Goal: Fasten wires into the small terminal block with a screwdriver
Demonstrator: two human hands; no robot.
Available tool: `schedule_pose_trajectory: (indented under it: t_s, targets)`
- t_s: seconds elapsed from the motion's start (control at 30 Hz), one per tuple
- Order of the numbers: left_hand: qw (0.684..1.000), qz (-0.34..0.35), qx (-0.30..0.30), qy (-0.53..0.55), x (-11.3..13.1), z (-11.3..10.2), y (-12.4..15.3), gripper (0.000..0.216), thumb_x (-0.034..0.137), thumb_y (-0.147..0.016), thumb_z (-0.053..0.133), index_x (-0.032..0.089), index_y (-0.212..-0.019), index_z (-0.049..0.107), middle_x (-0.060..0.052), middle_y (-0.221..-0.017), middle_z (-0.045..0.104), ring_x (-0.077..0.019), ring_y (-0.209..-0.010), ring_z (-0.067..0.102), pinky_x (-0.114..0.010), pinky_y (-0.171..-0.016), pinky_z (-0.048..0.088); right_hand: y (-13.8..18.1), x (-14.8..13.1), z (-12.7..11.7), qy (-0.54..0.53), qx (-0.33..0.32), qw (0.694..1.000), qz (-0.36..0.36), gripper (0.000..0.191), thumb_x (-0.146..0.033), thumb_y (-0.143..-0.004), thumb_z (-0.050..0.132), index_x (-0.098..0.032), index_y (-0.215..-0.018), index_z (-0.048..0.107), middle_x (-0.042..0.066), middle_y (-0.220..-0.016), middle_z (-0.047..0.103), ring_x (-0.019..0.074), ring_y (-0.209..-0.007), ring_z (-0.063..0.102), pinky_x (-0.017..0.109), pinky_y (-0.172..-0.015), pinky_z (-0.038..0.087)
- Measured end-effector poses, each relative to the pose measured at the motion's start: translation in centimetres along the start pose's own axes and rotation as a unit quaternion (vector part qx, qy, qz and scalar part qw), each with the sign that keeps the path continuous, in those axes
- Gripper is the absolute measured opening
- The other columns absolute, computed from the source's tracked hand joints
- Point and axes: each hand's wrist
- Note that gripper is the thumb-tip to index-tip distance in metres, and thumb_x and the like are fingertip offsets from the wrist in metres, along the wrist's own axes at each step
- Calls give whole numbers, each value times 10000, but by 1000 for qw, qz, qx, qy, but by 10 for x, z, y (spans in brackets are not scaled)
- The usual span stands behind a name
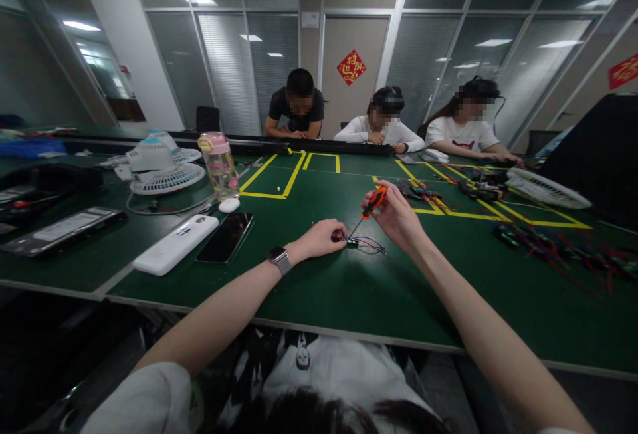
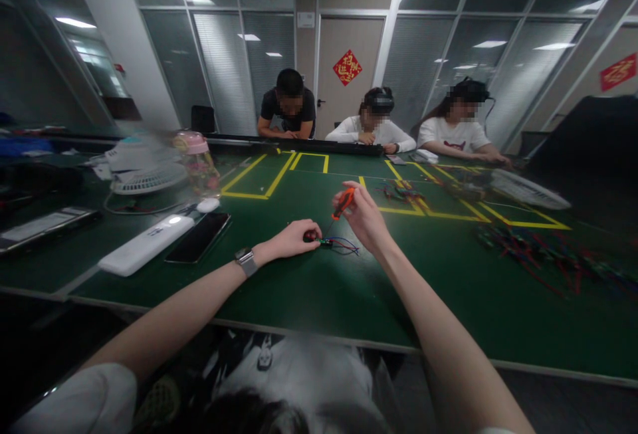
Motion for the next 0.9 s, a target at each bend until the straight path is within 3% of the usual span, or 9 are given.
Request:
schedule_pose_trajectory:
  t_s: [0.2,0.4,0.9]
  targets:
    - [1000,-2,-1,1,0,0,0,104,242,-825,650,162,-890,667,-14,-828,592,-146,-741,554,-238,-659,413,-1,0,-2,27,2,999,-29,240,-405,-711,796,-299,-882,664,-43,-832,647,125,-811,604,315,-850,525]
    - [1000,-1,-4,2,0,-1,1,106,248,-828,646,162,-888,665,-16,-831,593,-148,-743,556,-244,-661,419,1,-1,-2,52,-7,998,-23,276,-428,-790,709,-332,-1041,647,-18,-873,676,156,-851,631,338,-826,520]
    - [1000,-14,-24,-13,3,-5,0,154,272,-828,665,165,-937,680,-23,-861,591,-153,-771,563,-242,-686,433,4,-4,4,45,-33,998,-30,238,-430,-726,784,-300,-897,681,-23,-831,649,145,-810,609,322,-810,523]
Point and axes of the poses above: each hand's wrist, its own y-axis away from the middle knuckle, its own z-axis out of the palm, x = y × z
